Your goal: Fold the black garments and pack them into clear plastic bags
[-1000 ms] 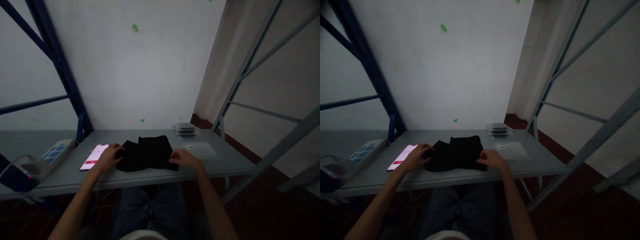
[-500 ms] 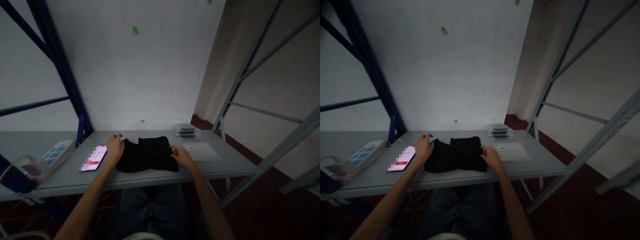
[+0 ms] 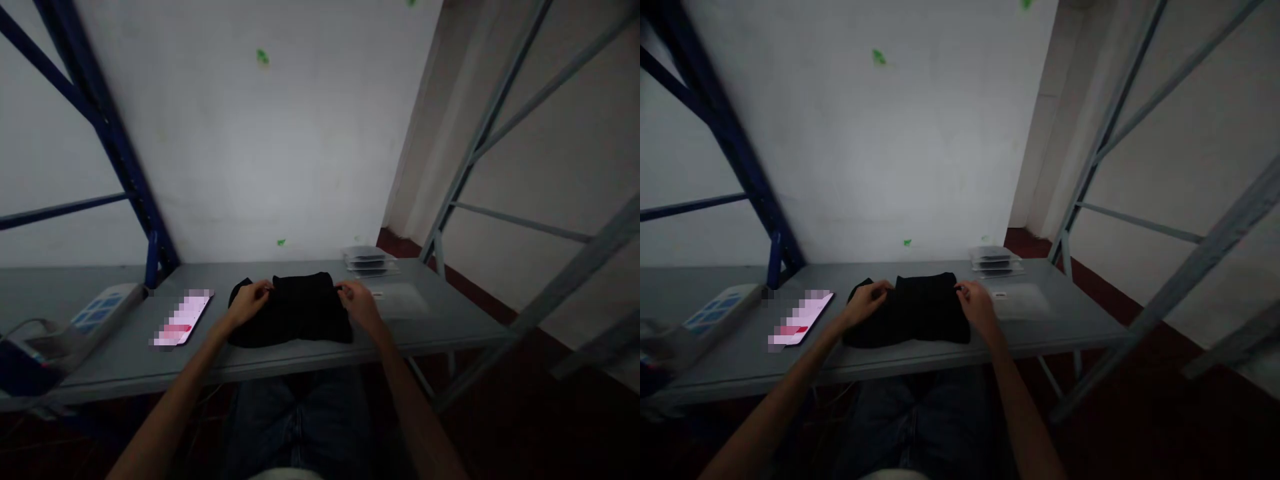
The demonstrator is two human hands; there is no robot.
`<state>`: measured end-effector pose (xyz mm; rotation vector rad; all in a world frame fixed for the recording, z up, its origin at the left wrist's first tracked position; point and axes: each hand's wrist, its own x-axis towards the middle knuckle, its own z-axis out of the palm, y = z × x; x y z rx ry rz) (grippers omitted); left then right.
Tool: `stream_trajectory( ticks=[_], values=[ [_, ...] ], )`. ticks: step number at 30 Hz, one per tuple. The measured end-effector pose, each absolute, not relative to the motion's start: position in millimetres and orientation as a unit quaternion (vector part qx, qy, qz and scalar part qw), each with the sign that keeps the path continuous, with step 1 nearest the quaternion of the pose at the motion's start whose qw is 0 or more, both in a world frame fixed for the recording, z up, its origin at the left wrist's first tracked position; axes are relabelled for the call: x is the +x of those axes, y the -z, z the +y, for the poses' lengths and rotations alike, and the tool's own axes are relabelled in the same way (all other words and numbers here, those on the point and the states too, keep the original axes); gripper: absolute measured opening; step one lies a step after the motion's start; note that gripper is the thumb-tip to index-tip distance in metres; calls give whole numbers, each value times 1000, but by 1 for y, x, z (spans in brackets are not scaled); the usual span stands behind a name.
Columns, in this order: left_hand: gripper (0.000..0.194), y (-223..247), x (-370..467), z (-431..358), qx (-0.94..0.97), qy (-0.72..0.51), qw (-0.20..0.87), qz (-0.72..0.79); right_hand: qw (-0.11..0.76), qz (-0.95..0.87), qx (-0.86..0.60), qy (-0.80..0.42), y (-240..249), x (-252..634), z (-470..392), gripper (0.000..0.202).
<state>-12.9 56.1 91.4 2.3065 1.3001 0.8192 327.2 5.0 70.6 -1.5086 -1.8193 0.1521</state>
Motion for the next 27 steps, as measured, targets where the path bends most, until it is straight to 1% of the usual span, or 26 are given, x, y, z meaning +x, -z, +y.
stream_trajectory(
  ticks=[2,4,6,9,12,15,19,21,22,24,27],
  values=[
    [25,-97,-6,67,762,-338,258,489,404,-690,-599,-44,-78,325,15,28],
    [23,-103,2,81,697,-375,315,523,408,-670,-620,-34,-88,322,32,31],
    [23,-109,11,97,669,-386,331,543,396,-658,-640,-28,-100,319,52,32],
    [21,-111,23,119,654,-384,327,563,368,-642,-672,-35,-114,311,79,33],
    [16,-107,31,129,643,-382,295,594,355,-615,-703,-39,-116,300,93,35],
    [12,-100,37,119,648,-390,230,612,356,-598,-717,-33,-105,284,91,41],
    [18,-92,44,71,688,-403,138,587,394,-620,-678,-30,-81,260,62,38],
    [22,-89,40,38,765,-363,41,530,413,-647,-640,-28,-70,253,35,37],
    [23,-87,35,21,793,-340,13,505,417,-663,-621,-26,-66,252,20,36],
    [26,-85,18,-7,843,-283,0,457,405,-692,-597,-25,-58,255,-11,35],
    [29,-78,-19,-31,899,-200,42,387,348,-735,-581,-29,-53,273,-50,32]
  ],
)
